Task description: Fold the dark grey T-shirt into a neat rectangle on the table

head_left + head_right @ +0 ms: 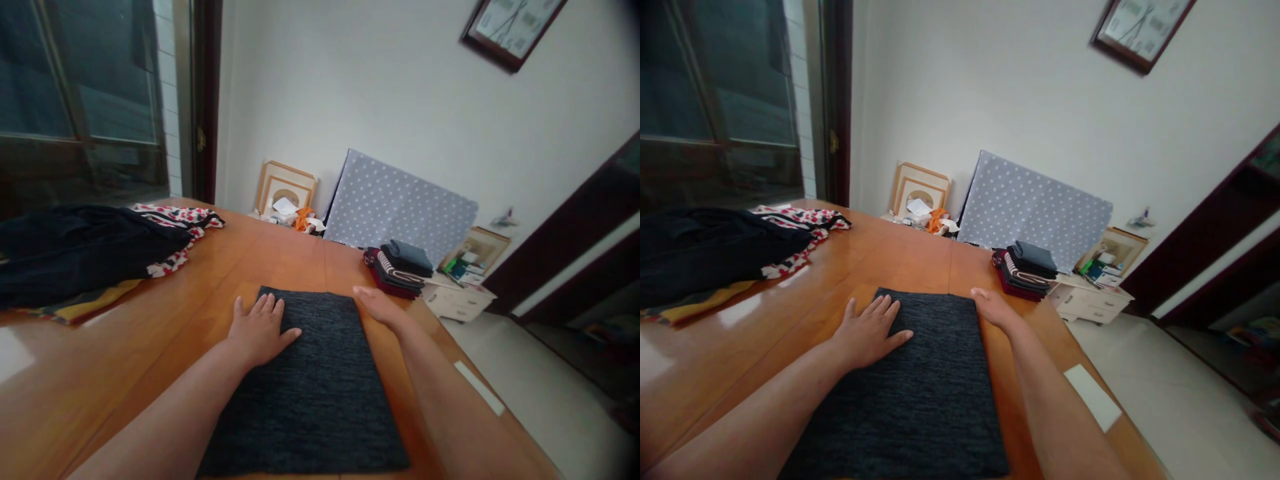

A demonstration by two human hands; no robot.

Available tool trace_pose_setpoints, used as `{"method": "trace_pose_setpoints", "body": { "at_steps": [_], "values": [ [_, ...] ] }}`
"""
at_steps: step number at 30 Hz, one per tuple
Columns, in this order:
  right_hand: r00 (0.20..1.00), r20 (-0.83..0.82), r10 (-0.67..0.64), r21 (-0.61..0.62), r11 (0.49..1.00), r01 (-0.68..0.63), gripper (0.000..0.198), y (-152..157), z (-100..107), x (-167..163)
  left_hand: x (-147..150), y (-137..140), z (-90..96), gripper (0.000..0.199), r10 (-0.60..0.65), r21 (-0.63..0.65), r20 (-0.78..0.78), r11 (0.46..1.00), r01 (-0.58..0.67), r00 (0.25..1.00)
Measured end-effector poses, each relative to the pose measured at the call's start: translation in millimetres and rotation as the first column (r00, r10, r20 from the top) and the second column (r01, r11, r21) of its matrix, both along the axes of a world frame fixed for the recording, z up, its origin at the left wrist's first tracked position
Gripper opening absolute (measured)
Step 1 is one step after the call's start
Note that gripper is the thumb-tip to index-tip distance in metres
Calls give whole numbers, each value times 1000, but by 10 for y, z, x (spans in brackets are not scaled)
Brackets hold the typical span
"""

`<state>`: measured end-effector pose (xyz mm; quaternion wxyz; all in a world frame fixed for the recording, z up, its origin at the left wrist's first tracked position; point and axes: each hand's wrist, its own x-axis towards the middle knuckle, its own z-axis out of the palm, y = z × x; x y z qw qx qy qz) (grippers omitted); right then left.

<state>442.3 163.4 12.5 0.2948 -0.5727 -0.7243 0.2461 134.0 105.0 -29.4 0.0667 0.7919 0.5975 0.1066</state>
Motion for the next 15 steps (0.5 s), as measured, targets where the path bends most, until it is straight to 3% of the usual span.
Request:
{"method": "trace_pose_setpoints", "body": {
  "at_steps": [6, 11, 15],
  "values": [
    [997, 17, -72, -138, 988, 74, 45, -484, -231, 134, -19, 41, -33, 88, -22, 4, -16, 1000, 22, 1000],
    [993, 113, -38, -29, 999, 42, 25, -584, -468, 224, -45, 87, -28, 85, -41, -33, -64, 999, 39, 997],
    [988, 155, 24, -8, 1000, -23, 17, -561, -485, 285, -89, 81, -9, 65, -82, -47, -167, 996, 75, 983]
  ]
}}
